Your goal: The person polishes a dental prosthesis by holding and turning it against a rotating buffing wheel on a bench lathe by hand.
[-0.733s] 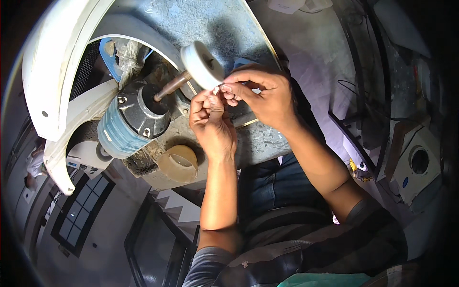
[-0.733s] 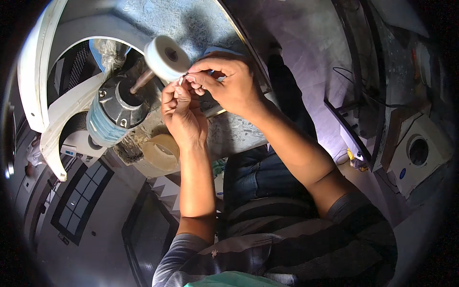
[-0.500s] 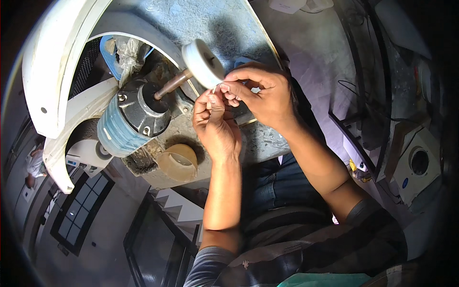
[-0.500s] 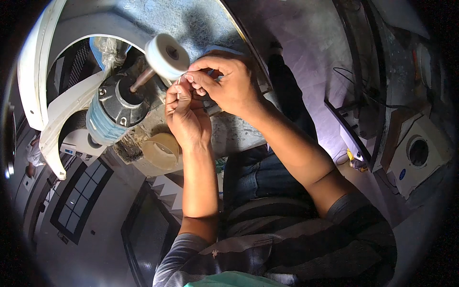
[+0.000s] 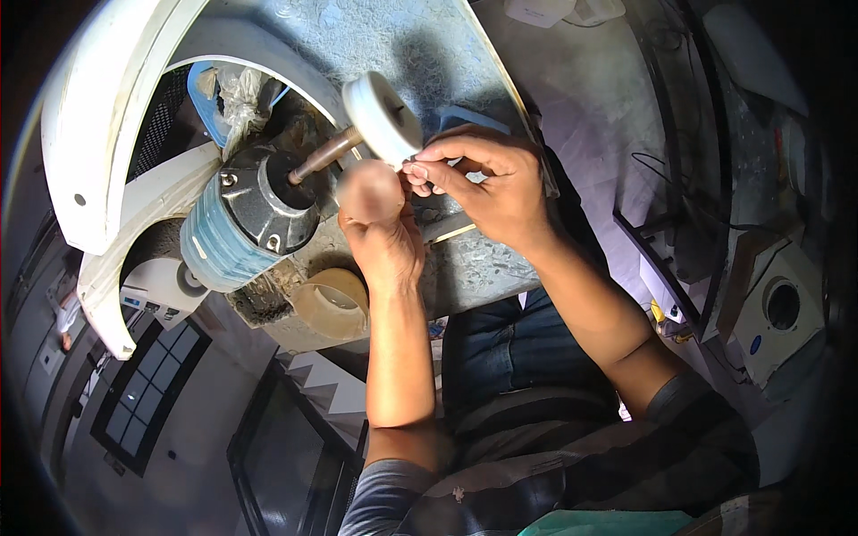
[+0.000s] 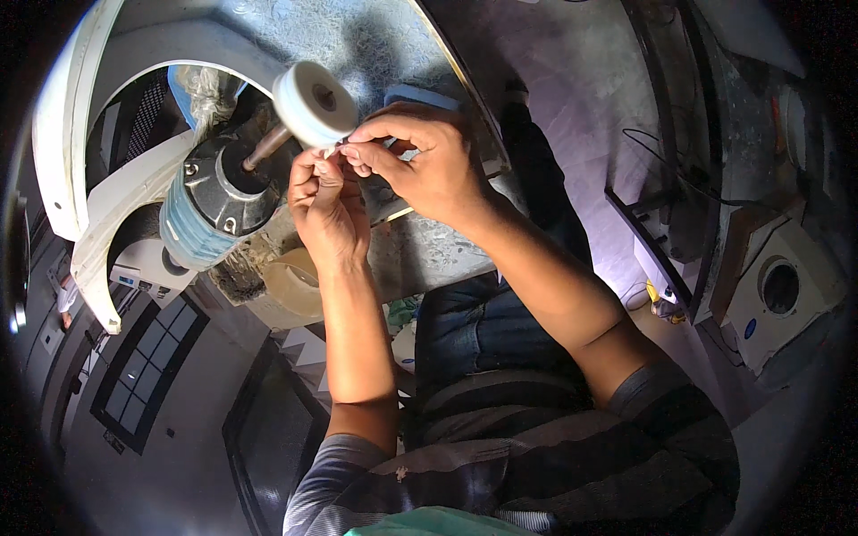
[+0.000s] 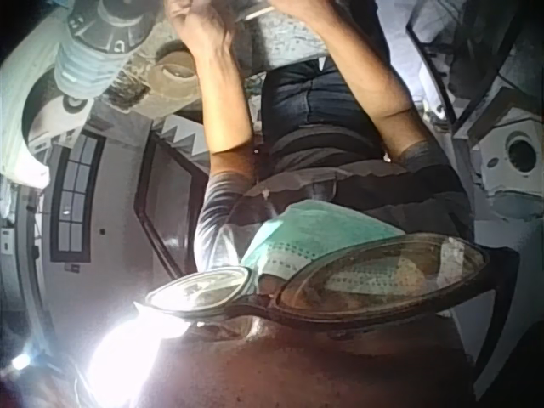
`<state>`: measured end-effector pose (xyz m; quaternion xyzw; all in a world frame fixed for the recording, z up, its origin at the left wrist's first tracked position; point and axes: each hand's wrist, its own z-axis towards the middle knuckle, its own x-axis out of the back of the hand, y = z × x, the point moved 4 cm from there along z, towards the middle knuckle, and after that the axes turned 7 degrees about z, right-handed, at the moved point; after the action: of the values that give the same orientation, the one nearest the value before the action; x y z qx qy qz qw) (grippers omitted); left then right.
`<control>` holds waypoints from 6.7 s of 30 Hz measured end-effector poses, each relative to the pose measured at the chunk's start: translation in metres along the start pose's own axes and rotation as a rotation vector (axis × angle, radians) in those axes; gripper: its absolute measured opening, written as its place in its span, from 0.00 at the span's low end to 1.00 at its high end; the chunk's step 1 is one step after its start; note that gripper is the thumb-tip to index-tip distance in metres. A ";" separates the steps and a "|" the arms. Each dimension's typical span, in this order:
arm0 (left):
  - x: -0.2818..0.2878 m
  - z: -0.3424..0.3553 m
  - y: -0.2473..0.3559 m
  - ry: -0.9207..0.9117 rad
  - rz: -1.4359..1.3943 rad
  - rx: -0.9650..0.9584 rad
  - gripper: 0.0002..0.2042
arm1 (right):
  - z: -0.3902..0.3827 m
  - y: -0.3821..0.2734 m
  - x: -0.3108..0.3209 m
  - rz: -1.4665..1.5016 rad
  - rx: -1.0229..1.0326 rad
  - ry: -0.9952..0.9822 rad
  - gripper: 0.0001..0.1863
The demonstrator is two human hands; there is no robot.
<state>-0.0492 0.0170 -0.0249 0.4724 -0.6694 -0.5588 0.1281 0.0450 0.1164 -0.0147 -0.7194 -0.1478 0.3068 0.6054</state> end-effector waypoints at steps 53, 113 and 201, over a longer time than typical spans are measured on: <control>-0.008 -0.050 0.094 -0.031 0.265 -0.397 0.11 | 0.001 -0.093 -0.032 -0.184 0.414 -0.249 0.08; -0.009 -0.013 -0.003 0.025 -0.002 -0.026 0.04 | 0.010 -0.024 0.013 0.009 -0.188 -0.127 0.08; -0.016 0.014 -0.011 0.016 -0.339 0.266 0.02 | 0.028 0.008 0.010 0.198 -0.426 0.008 0.09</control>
<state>-0.0453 0.0389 -0.0333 0.5956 -0.6471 -0.4752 -0.0260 0.0341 0.1421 -0.0274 -0.8432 -0.1356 0.3235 0.4074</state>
